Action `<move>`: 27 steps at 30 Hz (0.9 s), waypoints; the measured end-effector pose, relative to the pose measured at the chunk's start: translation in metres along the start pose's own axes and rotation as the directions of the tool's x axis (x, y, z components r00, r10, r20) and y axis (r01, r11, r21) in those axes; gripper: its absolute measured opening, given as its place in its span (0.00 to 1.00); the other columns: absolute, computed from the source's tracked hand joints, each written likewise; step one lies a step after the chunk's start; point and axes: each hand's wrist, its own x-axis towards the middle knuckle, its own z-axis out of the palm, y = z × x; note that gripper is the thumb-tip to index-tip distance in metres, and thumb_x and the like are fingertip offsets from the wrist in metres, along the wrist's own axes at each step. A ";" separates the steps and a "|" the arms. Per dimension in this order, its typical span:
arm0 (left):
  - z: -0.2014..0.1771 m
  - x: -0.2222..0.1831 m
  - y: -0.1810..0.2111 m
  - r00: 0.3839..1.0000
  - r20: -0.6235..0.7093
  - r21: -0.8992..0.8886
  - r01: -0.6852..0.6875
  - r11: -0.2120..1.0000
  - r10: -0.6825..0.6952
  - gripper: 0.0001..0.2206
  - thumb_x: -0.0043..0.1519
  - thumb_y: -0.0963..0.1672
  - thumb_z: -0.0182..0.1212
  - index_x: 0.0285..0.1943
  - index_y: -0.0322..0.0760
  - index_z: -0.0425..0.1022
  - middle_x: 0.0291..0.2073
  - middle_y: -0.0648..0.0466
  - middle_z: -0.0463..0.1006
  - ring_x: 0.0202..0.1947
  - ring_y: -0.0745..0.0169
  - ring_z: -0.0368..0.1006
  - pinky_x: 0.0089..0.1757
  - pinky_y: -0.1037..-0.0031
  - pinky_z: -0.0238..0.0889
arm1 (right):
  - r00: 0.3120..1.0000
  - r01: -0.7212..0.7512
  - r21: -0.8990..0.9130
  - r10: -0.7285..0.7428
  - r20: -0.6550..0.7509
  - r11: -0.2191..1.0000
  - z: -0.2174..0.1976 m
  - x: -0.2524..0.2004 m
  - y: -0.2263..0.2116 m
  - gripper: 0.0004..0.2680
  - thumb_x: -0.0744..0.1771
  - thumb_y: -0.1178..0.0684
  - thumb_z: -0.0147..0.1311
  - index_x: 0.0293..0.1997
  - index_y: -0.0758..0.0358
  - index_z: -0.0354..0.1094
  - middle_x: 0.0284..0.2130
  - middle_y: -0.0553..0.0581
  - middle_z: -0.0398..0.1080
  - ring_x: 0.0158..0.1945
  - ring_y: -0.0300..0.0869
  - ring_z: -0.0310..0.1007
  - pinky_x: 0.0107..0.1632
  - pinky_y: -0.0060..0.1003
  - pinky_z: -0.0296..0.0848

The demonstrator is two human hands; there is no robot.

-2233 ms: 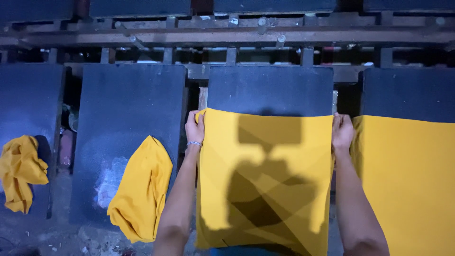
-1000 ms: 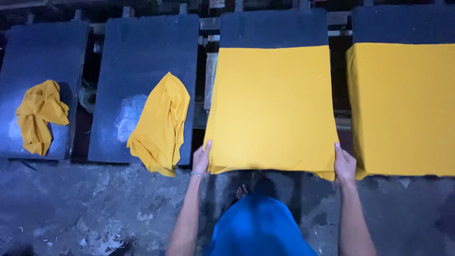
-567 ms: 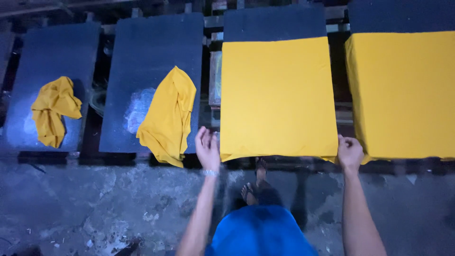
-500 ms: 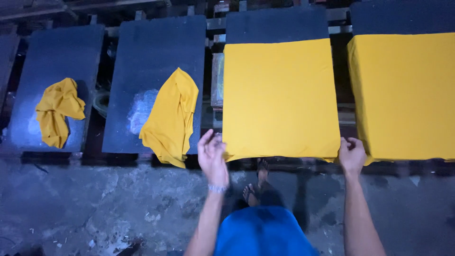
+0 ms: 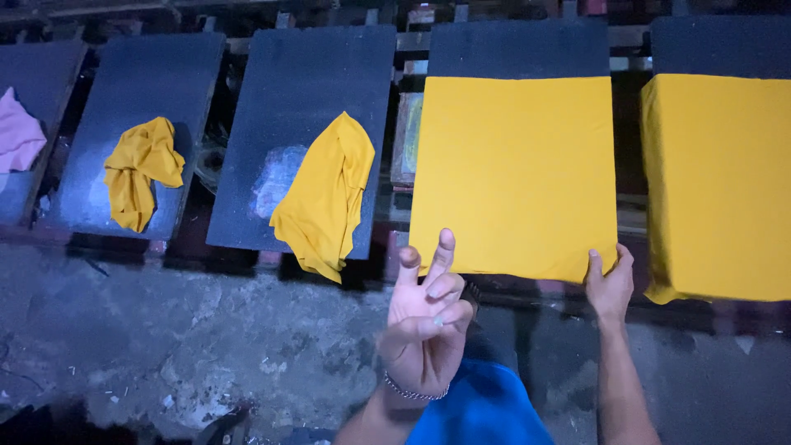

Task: Placing and smoothing fabric pieces onto boards on a production line for screen printing.

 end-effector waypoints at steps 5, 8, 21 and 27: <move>-0.007 0.005 0.001 0.997 -0.058 -0.030 0.050 0.998 -0.051 0.34 0.50 0.27 0.48 0.61 0.52 0.56 0.70 0.46 0.50 0.43 0.65 0.60 0.40 0.82 0.64 | 0.993 -0.094 0.009 0.093 0.069 0.996 -0.012 -0.006 -0.022 0.22 0.71 0.43 0.49 0.69 0.69 0.55 0.61 0.72 0.65 0.62 0.64 0.65 0.60 0.54 0.62; -0.012 0.012 0.002 0.997 -0.064 -0.041 0.051 0.998 -0.054 0.34 0.51 0.27 0.48 0.63 0.51 0.56 0.71 0.45 0.49 0.46 0.65 0.63 0.44 0.81 0.66 | 1.000 -0.013 -0.023 0.014 0.026 1.000 -0.009 -0.007 -0.018 0.21 0.71 0.45 0.50 0.68 0.71 0.57 0.60 0.74 0.65 0.62 0.64 0.62 0.60 0.55 0.61; -0.257 0.200 0.071 0.831 -0.165 0.972 0.046 0.229 0.531 0.26 0.49 0.31 0.74 0.56 0.35 0.72 0.64 0.50 0.63 0.43 0.65 0.73 0.44 0.71 0.80 | 0.933 0.359 -0.452 -0.308 0.185 0.816 0.070 0.056 -0.092 0.26 0.71 0.32 0.43 0.72 0.61 0.60 0.71 0.73 0.55 0.76 0.63 0.50 0.74 0.65 0.43; -0.288 0.279 0.086 0.994 0.089 0.415 0.018 -0.910 0.061 0.29 0.65 0.55 0.59 0.72 0.42 0.63 0.76 0.39 0.51 0.76 0.38 0.47 0.71 0.48 0.34 | 0.937 0.335 -0.547 -0.213 0.277 0.767 0.110 0.193 -0.121 0.30 0.70 0.25 0.33 0.79 0.51 0.45 0.76 0.67 0.44 0.80 0.57 0.38 0.76 0.65 0.34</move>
